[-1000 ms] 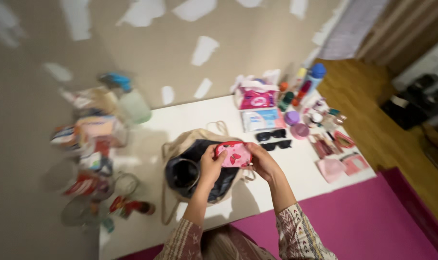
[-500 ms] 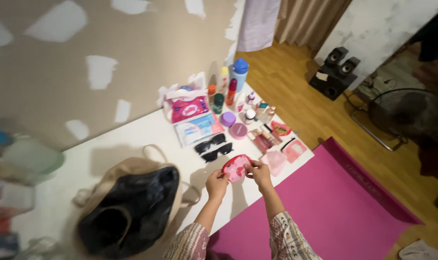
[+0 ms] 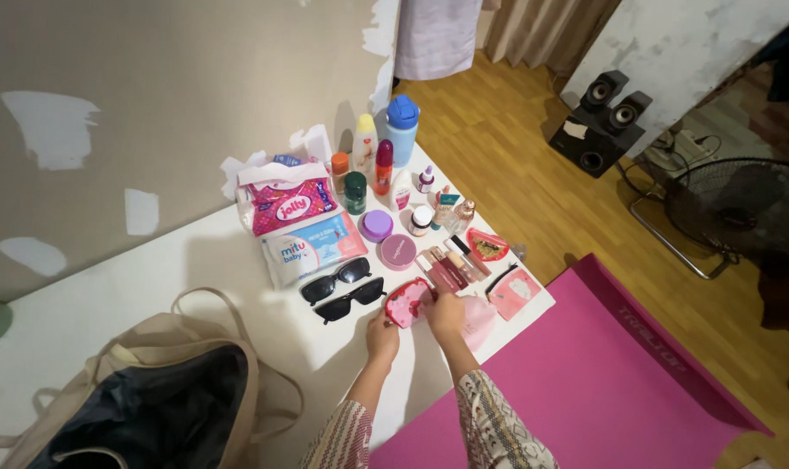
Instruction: The person takes items out of a beige handbag on a white table and places them on the tabletop. They remove cosmetics, a lipstick, sunglasses, a small bottle, a pink pouch, a coin purse, a cable, and a black face mask, arranging them beside the bag.
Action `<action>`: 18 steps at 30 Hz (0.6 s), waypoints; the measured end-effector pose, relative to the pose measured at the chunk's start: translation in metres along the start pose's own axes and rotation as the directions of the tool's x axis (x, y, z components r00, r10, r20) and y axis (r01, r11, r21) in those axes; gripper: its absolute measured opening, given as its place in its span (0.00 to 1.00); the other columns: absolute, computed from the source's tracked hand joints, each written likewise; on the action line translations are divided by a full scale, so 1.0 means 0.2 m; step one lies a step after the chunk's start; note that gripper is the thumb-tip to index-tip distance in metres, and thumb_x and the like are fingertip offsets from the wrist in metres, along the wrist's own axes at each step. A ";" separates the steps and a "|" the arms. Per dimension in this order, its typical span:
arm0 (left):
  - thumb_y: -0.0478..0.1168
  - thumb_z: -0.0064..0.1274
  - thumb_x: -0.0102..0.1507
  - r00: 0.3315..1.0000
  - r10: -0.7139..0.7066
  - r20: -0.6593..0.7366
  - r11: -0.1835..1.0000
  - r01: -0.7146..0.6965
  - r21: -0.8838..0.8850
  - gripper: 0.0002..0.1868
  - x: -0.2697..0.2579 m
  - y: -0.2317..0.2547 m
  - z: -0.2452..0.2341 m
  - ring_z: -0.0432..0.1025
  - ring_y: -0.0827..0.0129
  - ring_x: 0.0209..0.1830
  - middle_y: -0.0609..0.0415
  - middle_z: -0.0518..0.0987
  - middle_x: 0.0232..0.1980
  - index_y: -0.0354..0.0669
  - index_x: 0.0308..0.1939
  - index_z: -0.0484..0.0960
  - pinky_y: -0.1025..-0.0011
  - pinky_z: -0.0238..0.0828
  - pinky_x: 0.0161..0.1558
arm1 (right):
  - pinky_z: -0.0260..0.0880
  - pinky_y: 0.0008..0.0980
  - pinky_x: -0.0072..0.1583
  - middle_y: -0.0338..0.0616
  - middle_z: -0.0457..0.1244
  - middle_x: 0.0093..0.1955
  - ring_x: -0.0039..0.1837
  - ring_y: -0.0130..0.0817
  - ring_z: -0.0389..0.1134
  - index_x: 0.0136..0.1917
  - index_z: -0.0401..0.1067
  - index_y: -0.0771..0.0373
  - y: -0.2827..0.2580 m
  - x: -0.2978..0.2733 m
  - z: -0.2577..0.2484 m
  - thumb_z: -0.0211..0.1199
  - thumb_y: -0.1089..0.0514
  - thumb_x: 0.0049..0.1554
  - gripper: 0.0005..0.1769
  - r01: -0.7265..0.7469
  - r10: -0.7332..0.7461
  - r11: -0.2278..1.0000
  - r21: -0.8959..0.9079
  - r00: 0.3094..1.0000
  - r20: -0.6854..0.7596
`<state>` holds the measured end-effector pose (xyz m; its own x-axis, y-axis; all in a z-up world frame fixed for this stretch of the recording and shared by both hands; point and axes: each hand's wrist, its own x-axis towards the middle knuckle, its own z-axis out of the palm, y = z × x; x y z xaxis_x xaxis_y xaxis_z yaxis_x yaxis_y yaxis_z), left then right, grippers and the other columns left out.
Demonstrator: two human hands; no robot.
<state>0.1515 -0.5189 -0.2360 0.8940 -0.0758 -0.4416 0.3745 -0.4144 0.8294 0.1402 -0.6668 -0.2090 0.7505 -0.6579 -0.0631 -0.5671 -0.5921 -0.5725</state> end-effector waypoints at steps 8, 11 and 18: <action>0.36 0.45 0.64 1.000 -0.016 0.021 0.975 0.020 -0.221 0.29 -0.08 -0.09 0.00 0.72 0.62 0.66 0.48 0.78 0.67 0.41 0.71 0.71 0.68 0.65 0.64 | 0.70 0.49 0.54 0.61 0.68 0.52 0.52 0.59 0.70 0.52 0.77 0.67 0.02 -0.11 0.04 0.62 0.59 0.56 0.12 0.224 -0.225 0.974 -0.037 0.935 -0.274; 0.36 0.43 0.66 0.997 0.013 0.074 0.968 0.006 -0.252 0.28 -0.20 -0.09 -0.08 0.71 0.62 0.68 0.50 0.75 0.70 0.44 0.72 0.69 0.69 0.63 0.67 | 0.70 0.47 0.54 0.60 0.69 0.51 0.51 0.57 0.71 0.53 0.79 0.66 0.03 -0.21 0.03 0.59 0.61 0.58 0.12 0.236 -0.202 0.969 0.075 0.927 -0.317; 0.39 0.41 0.70 0.964 0.256 0.067 0.852 -0.192 -0.488 0.23 -0.60 -0.01 -0.51 0.71 0.66 0.68 0.51 0.75 0.70 0.41 0.69 0.71 0.70 0.65 0.67 | 0.71 0.36 0.54 0.52 0.73 0.47 0.50 0.39 0.74 0.55 0.80 0.63 -0.25 -0.61 -0.14 0.61 0.58 0.58 0.14 0.030 -0.010 0.869 0.493 0.999 -0.042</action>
<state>0.0683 -0.4177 -0.1492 0.9416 -0.2395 -0.2366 0.2672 0.1041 0.9580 0.0679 -0.5707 -0.1489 0.7414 -0.6707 -0.0225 -0.3033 -0.3050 -0.9028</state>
